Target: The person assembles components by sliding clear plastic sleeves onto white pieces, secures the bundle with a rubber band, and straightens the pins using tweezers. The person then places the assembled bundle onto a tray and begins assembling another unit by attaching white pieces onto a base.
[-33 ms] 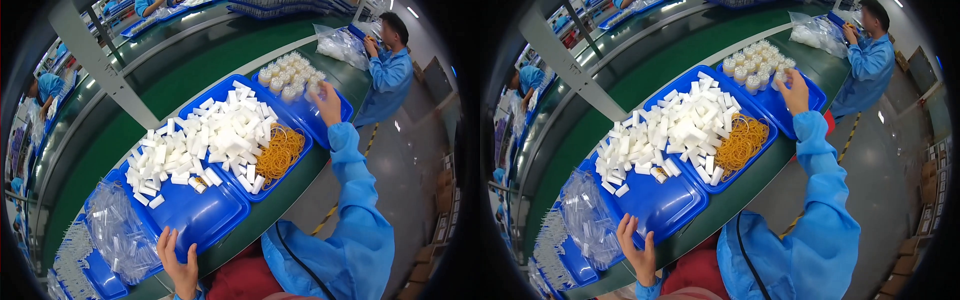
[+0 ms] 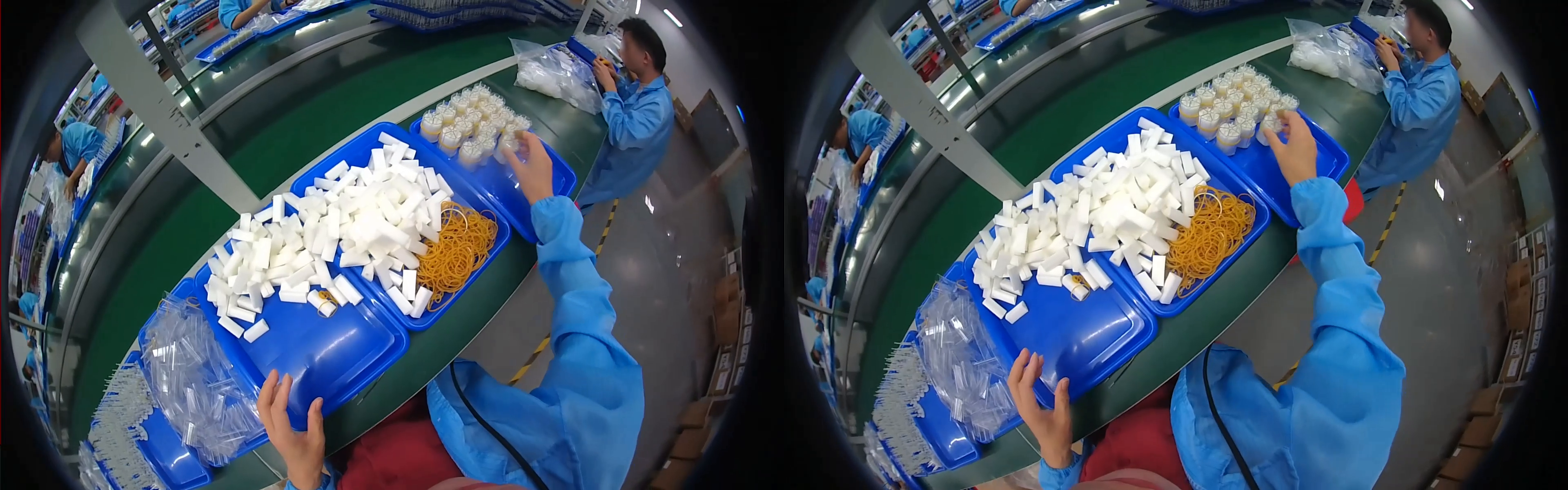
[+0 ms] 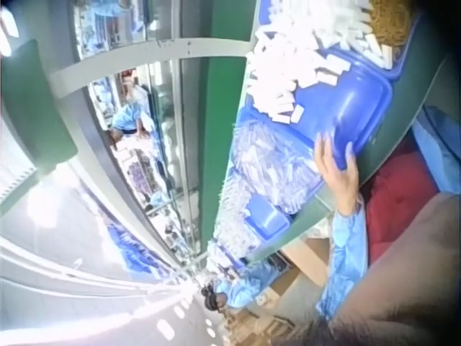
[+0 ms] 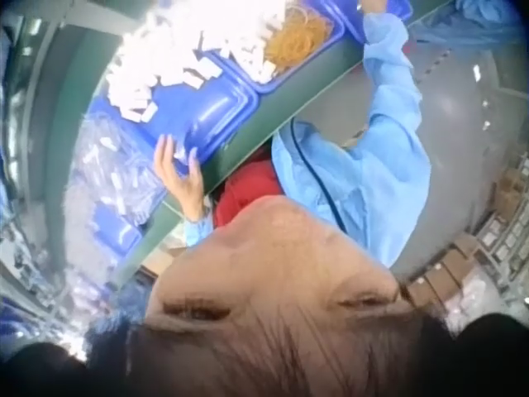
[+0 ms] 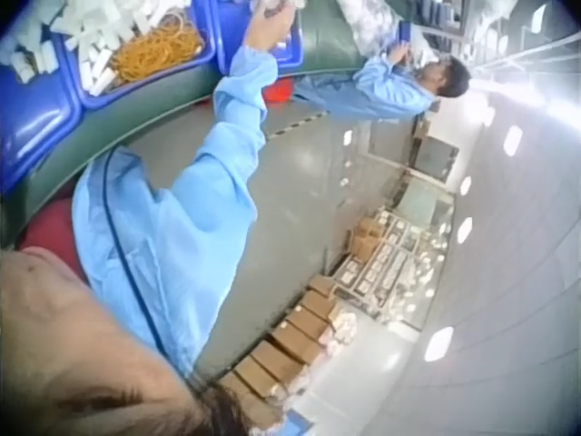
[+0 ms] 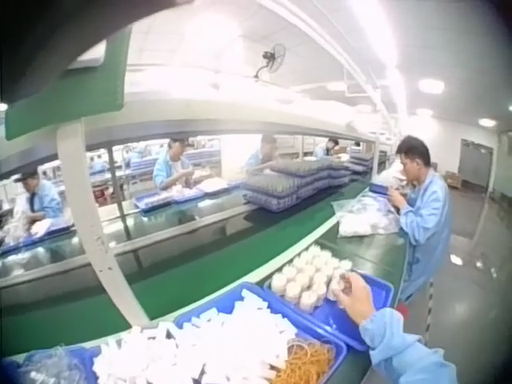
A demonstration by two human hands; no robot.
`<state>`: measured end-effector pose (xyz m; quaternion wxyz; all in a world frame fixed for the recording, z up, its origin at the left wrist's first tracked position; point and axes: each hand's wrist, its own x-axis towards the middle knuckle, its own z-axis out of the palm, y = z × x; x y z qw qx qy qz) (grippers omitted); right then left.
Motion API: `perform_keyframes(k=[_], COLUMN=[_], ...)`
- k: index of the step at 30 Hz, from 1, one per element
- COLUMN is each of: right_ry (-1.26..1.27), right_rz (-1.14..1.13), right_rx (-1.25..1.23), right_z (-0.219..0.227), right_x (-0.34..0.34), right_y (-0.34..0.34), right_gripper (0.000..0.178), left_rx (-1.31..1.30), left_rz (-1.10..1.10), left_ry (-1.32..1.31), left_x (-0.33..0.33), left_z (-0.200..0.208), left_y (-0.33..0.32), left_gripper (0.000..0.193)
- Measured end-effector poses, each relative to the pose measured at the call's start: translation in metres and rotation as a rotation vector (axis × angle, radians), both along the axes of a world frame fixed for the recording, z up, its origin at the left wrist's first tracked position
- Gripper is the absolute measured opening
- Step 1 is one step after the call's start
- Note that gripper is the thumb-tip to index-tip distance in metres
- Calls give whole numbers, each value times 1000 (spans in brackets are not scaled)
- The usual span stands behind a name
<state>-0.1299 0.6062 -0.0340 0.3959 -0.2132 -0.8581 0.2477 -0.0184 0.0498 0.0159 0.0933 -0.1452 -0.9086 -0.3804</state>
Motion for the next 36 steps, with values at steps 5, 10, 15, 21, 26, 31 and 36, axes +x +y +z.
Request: perform_keyframes(k=[5,10,15,21,26,31,36], right_ry=[77,-359,-565,-576,-592,-564,-308], right_rz=[-48,-169,-56,118,216,220,475], right_rx=[28,-133,37,-47,-52,159,73], right_z=[-4,20,2,1,9,27,86], right_x=[-11,3,-13,-14,-13,-7,20], right_y=[-7,-21,-24,-23,-28,-40,-159], right_gripper=[46,32,27,22,31,32,16], left_rx=[3,-16,3,39,27,116,34], left_rz=[6,45,26,67,96,40,37], left_ry=[0,-27,-53,-69,-91,-45,-1], left_x=[1,3,2,6,12,9,5], left_z=[-1,-3,-7,-8,-9,-10,-11], left_y=[1,-3,-1,-6,-9,-12,-13], left_gripper=[51,50,51,51,51,52,52])
